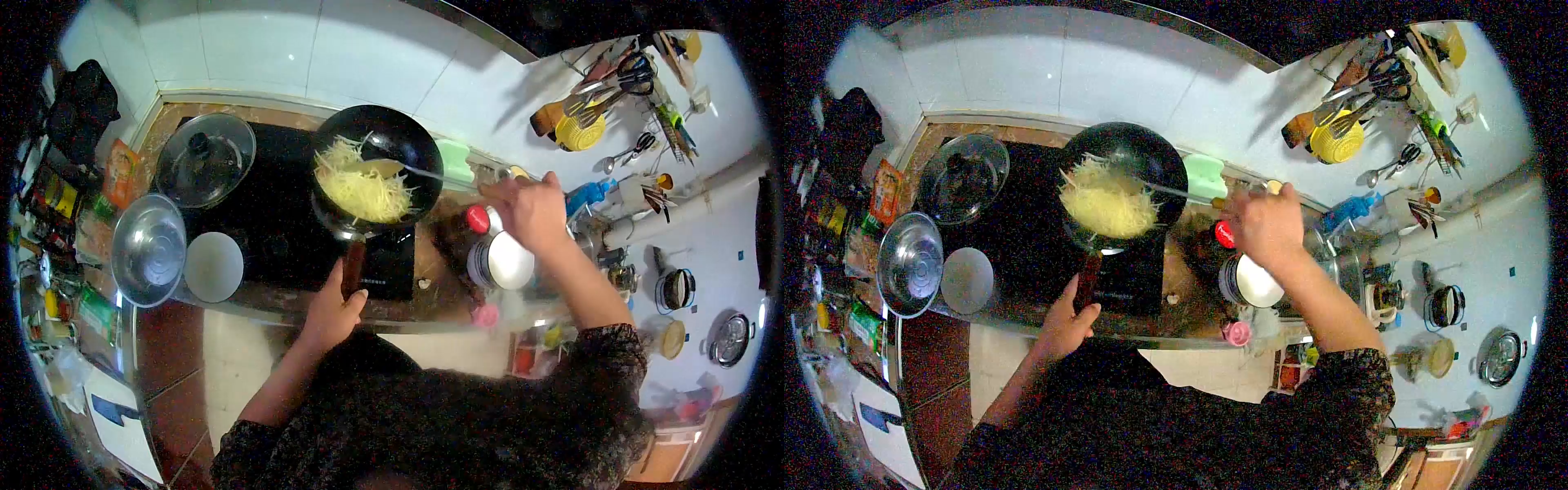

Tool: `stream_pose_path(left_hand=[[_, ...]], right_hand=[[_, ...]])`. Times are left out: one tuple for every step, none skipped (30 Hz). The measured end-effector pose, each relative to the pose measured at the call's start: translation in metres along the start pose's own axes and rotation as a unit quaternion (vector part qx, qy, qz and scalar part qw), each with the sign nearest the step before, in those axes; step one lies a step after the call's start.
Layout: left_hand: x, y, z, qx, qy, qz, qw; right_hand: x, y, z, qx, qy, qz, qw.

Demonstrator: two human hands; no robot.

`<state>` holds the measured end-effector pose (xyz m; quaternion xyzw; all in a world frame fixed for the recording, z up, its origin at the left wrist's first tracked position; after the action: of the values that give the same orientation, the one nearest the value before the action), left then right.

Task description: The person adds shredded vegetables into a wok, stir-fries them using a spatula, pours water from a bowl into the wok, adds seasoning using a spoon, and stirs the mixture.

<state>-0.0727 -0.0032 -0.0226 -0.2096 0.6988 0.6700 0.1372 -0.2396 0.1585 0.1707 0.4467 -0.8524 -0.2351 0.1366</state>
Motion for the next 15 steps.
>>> stream_pose_path(left_hand=[[0.000, 0.000, 0.000, -0.001, 0.001, 0.000, 1.000], [0.000, 0.000, 0.001, -0.010, 0.008, 0.000, 1.000], [-0.001, -0.001, 0.000, -0.019, 0.015, 0.000, 1.000], [-0.001, -0.001, 0.000, -0.019, 0.017, -0.001, 1.000], [-0.001, -0.001, 0.000, -0.009, 0.014, -0.006, 1.000], [-0.001, -0.001, -0.001, 0.001, 0.012, -0.010, 1.000], [0.001, -0.001, -0.005, 0.004, 0.021, -0.010, 1.000], [0.001, -0.003, -0.003, 0.004, 0.009, -0.018, 1.000], [0.002, -0.004, -0.001, 0.005, -0.003, -0.026, 1.000], [0.002, -0.003, -0.001, 0.005, -0.001, -0.028, 1.000], [0.000, -0.001, -0.001, 0.005, -0.003, -0.030, 1.000], [0.000, 0.000, -0.002, 0.005, -0.004, -0.031, 1.000], [0.001, -0.002, -0.002, 0.005, -0.002, -0.033, 0.999], [0.001, -0.004, -0.001, -0.001, 0.007, -0.027, 1.000], [0.001, -0.006, -0.001, -0.007, 0.015, -0.020, 1.000]], right_hand=[[0.000, 0.016, 0.012, 0.001, -0.083, 0.074, 0.994], [0.007, 0.023, 0.009, 0.009, -0.077, 0.101, 0.992], [0.019, 0.026, 0.012, 0.010, -0.075, 0.099, 0.992], [0.030, 0.034, 0.024, 0.023, -0.104, 0.130, 0.986], [0.043, 0.044, 0.038, 0.035, -0.131, 0.161, 0.978], [0.062, 0.051, 0.056, 0.029, -0.154, 0.155, 0.975], [0.084, 0.057, 0.074, 0.024, -0.173, 0.146, 0.974], [0.099, 0.057, 0.084, 0.032, -0.169, 0.130, 0.976], [0.112, 0.056, 0.089, 0.039, -0.165, 0.115, 0.979], [0.120, 0.054, 0.087, 0.041, -0.165, 0.113, 0.979], [0.132, 0.039, 0.076, 0.037, -0.151, 0.032, 0.987], [0.139, 0.024, 0.064, 0.033, -0.135, -0.050, 0.989], [0.139, 0.022, 0.052, 0.035, -0.135, -0.052, 0.989], [0.135, 0.010, 0.040, 0.023, -0.143, -0.114, 0.983], [0.128, -0.001, 0.033, 0.011, -0.150, -0.174, 0.973]])
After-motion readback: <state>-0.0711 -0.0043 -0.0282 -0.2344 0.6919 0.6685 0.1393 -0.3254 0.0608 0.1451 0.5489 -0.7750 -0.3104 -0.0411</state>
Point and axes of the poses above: each hand's wrist, its own x-axis towards the middle knuckle, its own z-axis out of the palm, y = z × x, the point moved 8 cm from there along x, towards the middle knuckle, and after that the axes turned 7 degrees about -z, right-handed, at the moved point
